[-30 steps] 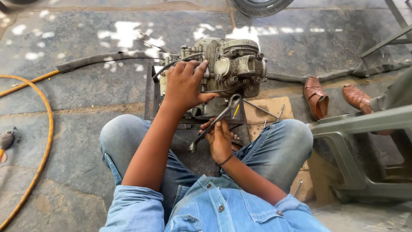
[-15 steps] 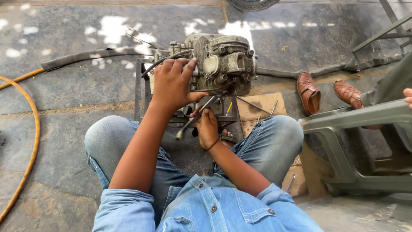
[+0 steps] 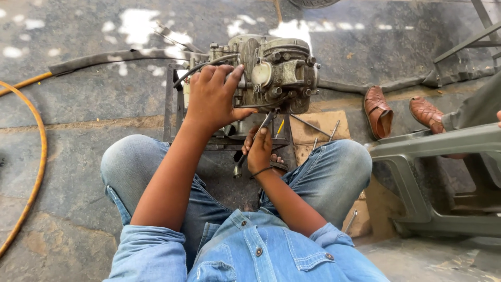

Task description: A person sitting on the ground is working on a motorcycle engine using various wrenches.

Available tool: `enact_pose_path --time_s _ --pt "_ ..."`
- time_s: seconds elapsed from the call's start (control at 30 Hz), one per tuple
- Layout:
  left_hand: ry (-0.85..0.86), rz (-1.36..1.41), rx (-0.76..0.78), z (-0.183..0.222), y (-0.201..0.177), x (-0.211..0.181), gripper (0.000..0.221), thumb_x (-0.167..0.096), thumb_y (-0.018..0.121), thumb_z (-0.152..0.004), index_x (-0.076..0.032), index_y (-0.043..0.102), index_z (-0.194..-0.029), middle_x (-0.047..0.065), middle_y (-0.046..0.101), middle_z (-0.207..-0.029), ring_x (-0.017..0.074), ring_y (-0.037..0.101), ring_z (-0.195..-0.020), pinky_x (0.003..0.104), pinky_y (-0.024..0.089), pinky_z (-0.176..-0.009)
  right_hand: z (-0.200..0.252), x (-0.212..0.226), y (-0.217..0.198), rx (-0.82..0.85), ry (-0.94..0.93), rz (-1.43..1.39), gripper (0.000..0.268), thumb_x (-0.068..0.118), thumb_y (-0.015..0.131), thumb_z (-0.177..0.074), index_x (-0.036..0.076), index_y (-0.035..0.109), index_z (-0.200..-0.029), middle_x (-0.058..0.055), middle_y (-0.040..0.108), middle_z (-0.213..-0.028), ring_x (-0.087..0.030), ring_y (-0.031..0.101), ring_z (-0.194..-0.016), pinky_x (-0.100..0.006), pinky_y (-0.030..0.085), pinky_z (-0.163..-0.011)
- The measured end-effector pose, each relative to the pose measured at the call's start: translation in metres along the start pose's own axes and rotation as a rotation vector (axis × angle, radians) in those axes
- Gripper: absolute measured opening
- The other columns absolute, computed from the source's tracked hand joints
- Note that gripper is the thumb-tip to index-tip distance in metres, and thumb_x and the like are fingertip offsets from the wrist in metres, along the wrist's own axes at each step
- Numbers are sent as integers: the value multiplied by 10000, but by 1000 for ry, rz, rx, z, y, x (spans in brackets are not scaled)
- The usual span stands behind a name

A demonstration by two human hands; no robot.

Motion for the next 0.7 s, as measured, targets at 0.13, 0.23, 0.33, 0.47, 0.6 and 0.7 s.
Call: enact_pose_path --time_s 0.13,0.23,0.33,0.47,0.6,0.7 --pt "6 -20 -23 1 1 1 993 -850 639 -804 -86 596 -1436 95 600 -1304 295 501 -1179 494 402 -958 0 3 0 14 72 26 449 529 363 -1082 108 480 -980 0 440 -648 -89 425 -501 -259 407 -442" --pt "4 -26 -36 2 -1 1 993 -850 646 -797 -88 599 -1432 93 598 -1307 296 501 -1184 497 401 -964 0 3 -2 24 72 66 451 536 353 -1079 118 440 -931 1 426 -636 -90 420 -481 -263 406 -423" --pt "5 -10 -37 0 -1 1 987 -848 654 -804 -89 601 -1432 91 597 -1309 297 501 -1186 499 399 -957 -3 4 -2 42 40 103 451 531 356 -1084 123 408 -898 4 411 -631 -89 421 -474 -264 416 -413" --pt "7 6 -38 2 -3 -2 979 -813 708 -787 -91 597 -1438 79 599 -1320 297 505 -1197 502 403 -961 -3 11 1 92 -7 188 421 507 389 -1079 133 392 -886 10 392 -631 -90 423 -471 -273 439 -415" --pt "10 -37 -3 -2 -3 -4 994 -760 759 -701 -97 600 -1424 83 605 -1305 294 516 -1180 495 409 -939 -8 12 -5 195 9 135 400 480 453 -1075 132 391 -889 7 373 -624 -99 413 -474 -287 432 -424" --pt "4 -25 -16 -3 -2 -4 964 -718 799 -711 -117 594 -1435 58 602 -1319 283 521 -1207 487 413 -976 -8 5 -6 318 61 -17 421 494 482 -1086 128 385 -901 9 358 -636 -102 395 -499 -287 408 -450"
Point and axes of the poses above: each hand's wrist, its own z-axis away from the middle knuckle, its own y-axis out of the palm, x = y × z, the point moved 5 cm from there along -z, towards the middle knuckle
